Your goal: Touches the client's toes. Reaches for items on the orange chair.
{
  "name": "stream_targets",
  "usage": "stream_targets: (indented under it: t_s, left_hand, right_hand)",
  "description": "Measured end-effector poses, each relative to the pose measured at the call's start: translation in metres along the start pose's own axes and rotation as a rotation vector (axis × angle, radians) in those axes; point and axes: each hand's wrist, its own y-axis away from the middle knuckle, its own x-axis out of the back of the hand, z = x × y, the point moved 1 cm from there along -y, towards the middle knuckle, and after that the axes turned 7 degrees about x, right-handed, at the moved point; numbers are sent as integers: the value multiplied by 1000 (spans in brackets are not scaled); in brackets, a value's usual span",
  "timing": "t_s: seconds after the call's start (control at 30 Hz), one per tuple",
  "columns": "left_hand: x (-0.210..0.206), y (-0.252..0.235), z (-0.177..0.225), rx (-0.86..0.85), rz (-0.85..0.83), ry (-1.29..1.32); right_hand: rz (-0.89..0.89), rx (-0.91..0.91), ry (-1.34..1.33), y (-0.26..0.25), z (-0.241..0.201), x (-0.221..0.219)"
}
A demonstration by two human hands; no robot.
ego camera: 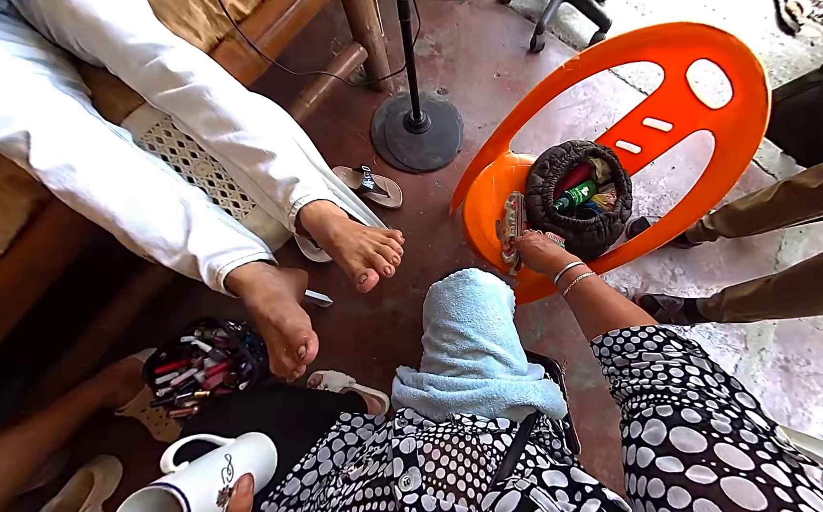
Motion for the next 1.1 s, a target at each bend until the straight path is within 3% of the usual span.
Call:
stream_targets:
  t_s: [0.4,0.77,0.93,1.1]
  left_hand:
    - [-5,1,2,1,-27,-13]
    - [-5,-1,-1,-10,-21,-37]
    - [-5,0,1,-14,-26,-29]
    - [-5,0,1,-1,-28,-10]
  right_hand:
    - [7,4,162,-14,-3,8]
    - [-50,-41,101,-41,5,30]
    - [-103,-69,195,-49,-2,44]
    - [1,-69,437,-62,1,39]
